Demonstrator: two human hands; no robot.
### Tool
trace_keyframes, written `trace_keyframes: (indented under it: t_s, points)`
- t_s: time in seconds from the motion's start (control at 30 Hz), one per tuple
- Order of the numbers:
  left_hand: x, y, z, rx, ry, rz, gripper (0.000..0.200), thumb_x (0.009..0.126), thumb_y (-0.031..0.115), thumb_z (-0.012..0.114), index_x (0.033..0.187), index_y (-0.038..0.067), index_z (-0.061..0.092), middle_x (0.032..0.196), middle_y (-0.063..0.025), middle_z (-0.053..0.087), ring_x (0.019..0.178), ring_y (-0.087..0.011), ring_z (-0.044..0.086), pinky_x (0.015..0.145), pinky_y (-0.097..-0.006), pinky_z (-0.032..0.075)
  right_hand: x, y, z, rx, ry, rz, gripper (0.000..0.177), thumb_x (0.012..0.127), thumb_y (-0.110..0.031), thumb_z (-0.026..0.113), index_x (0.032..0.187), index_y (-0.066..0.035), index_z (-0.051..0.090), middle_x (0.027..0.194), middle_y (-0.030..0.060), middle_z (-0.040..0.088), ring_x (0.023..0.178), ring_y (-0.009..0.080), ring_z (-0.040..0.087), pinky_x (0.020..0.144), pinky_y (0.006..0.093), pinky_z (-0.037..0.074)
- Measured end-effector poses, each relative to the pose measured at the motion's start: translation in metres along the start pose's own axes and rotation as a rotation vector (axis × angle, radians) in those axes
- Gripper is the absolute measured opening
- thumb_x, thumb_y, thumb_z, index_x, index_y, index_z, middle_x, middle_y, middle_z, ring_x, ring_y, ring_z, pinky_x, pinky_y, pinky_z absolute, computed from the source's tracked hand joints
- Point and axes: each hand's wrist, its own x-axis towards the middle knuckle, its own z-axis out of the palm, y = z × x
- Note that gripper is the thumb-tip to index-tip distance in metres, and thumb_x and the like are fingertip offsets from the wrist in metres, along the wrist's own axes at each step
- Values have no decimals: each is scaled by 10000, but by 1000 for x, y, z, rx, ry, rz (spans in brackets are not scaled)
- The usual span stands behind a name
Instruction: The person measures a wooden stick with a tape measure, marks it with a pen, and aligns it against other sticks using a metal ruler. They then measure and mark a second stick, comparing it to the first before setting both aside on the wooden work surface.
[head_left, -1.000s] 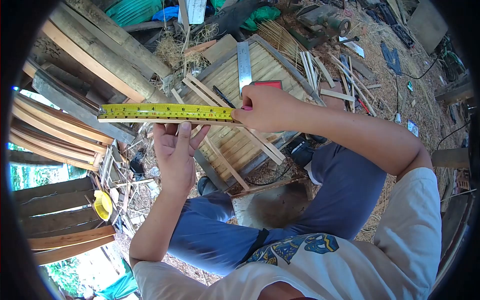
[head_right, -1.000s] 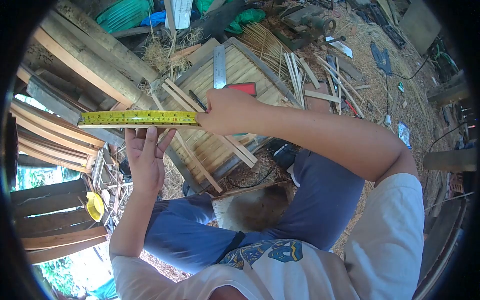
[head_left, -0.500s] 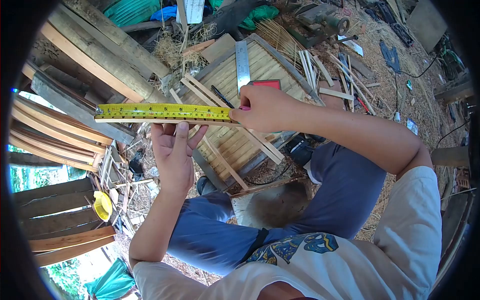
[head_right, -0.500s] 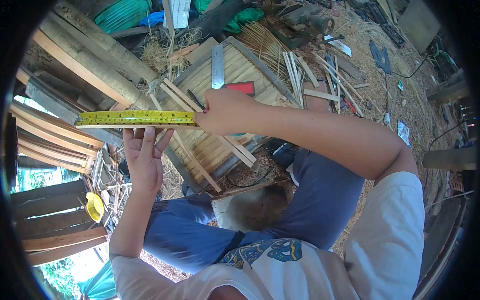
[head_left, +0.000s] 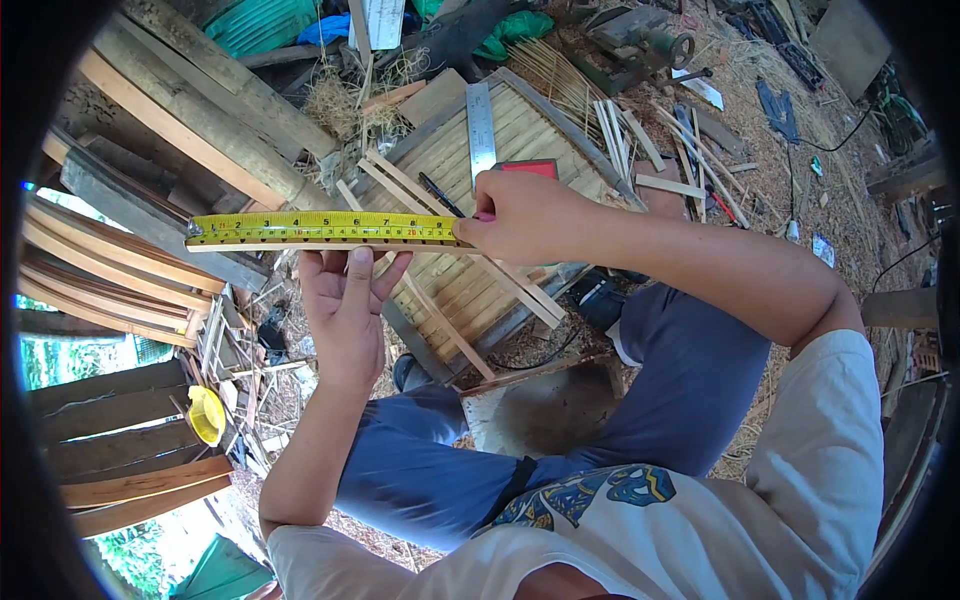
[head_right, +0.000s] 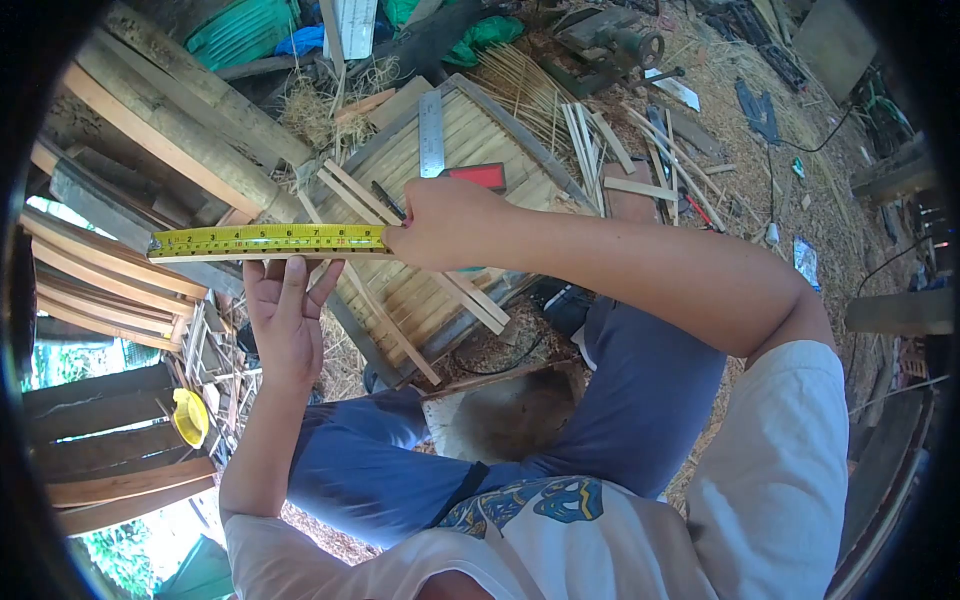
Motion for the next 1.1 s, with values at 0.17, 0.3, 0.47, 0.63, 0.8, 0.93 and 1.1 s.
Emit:
trace_keyframes:
  t_s: [0.17,0.3,0.47,0.63,0.8,0.93,1.1]
  points:
    - [1,1,-1,3,-15,3,456,1074,35,533,1493,87,362,1353,-108,556,1231,-245,641,1038,-448,607,-3,-3,-3,17,-8,8,435,924,-412,697,1000,13,646,857,177,717,800,304,721,720,411,556]
    - [1,1,0,4,-20,8,453,1075,36,531,1491,90,363,1353,-110,555,1235,-248,640,1040,-448,606,-6,-5,-5,26,-7,-7,469,922,-420,667,1010,40,648,898,219,724,852,359,732,769,458,563]
    - [0,0,-1,11,-22,8,463,1072,30,536,1496,94,361,1351,-108,560,1235,-246,640,1040,-452,605,-9,-6,-4,23,5,-14,479,927,-419,655,1014,51,642,899,221,720,860,369,728,775,463,561]
    - [0,0,-1,4,-15,14,477,1068,25,541,1505,93,360,1352,-107,564,1236,-247,639,1034,-451,610,-5,-1,1,17,28,-42,464,930,-403,637,1014,53,640,900,224,721,859,376,729,777,470,564]
    - [0,0,-1,8,-1,10,479,1067,21,542,1506,91,364,1354,-106,564,1237,-245,638,1032,-451,611,-7,-3,1,21,23,-33,457,933,-396,632,1021,52,635,881,214,721,833,371,733,777,471,568]
    - [0,1,0,20,6,8,478,1065,19,545,1503,87,367,1354,-107,564,1231,-244,640,1030,-450,612,-10,-8,-2,26,-6,2,465,943,-406,633,1030,51,630,864,202,721,817,366,735,774,470,570]
    - [0,1,1,21,4,4,473,1065,21,546,1500,81,370,1350,-106,562,1226,-243,641,1026,-448,614,-9,-7,-1,13,-11,-6,473,947,-405,635,1041,58,625,907,215,720,841,369,736,784,469,570]
